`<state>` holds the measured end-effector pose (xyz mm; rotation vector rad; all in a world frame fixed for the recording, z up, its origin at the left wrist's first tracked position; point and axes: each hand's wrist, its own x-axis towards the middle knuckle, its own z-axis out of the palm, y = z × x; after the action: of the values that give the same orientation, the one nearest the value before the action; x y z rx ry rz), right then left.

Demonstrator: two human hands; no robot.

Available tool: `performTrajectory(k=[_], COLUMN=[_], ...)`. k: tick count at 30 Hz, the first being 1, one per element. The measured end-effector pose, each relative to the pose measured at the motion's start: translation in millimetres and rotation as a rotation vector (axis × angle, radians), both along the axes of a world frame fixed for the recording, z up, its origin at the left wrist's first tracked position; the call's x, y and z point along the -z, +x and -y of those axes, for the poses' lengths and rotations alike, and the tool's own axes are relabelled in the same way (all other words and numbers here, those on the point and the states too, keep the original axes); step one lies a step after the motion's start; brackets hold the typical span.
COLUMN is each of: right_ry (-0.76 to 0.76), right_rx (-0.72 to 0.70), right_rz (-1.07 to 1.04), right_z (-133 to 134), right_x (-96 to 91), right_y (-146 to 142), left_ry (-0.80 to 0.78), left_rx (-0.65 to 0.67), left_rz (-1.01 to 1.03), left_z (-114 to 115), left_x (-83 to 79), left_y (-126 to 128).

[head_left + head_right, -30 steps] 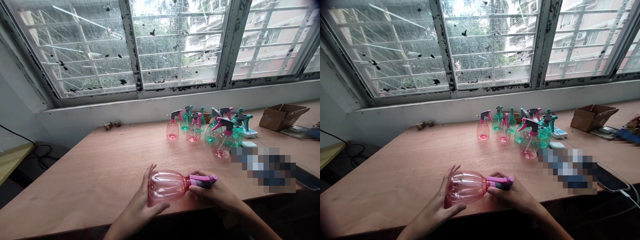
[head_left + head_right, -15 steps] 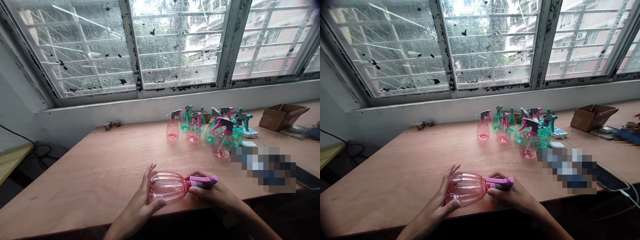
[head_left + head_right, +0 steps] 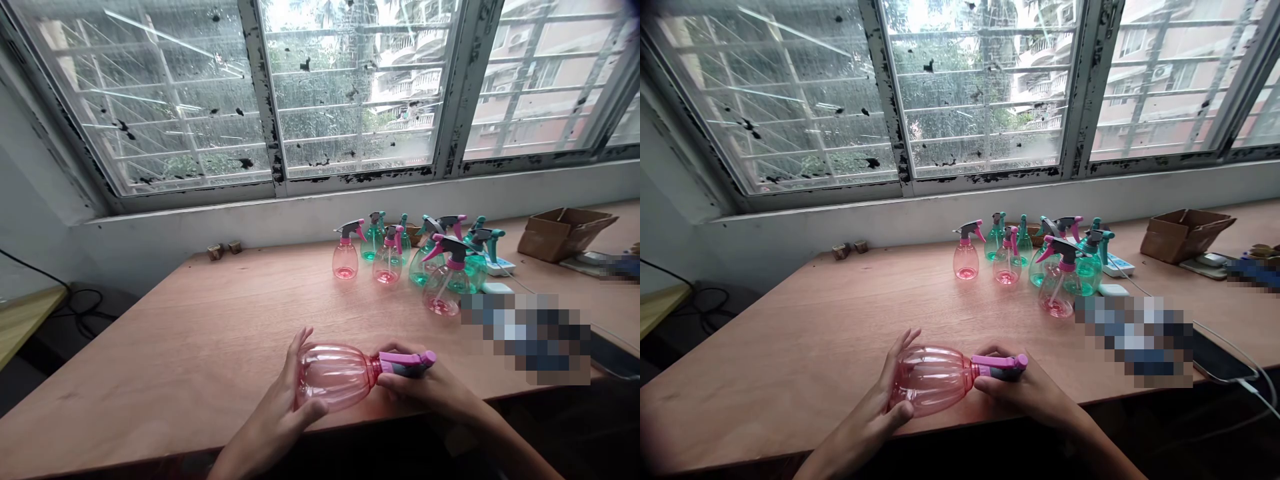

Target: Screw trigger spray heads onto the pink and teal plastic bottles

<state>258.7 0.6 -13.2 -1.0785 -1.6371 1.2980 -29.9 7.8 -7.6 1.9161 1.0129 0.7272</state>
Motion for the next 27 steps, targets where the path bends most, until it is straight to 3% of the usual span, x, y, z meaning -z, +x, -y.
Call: performTrajectory(k=[7, 13, 27], right_ry=[-0.008, -0.042, -0.027], right_rx=[0.009, 0.062, -0.03], right_rz=[-0.013, -0.023, -0.036], right_z=[-0.5, -3.5, -0.1], right_x=[0.7, 5.0, 2.2], right_y=[-0.7, -2.3, 0.1], left_ry=[-0.037, 0.036, -0.011], left_rx=[-0.036, -0.055, -0.03], left_rz=[-0.034, -0.093, -0.056], left_z=[2.5, 3.8, 1.8], left_x=[-6.0, -5.2, -4.0], left_y=[2.0, 6.6, 0.6])
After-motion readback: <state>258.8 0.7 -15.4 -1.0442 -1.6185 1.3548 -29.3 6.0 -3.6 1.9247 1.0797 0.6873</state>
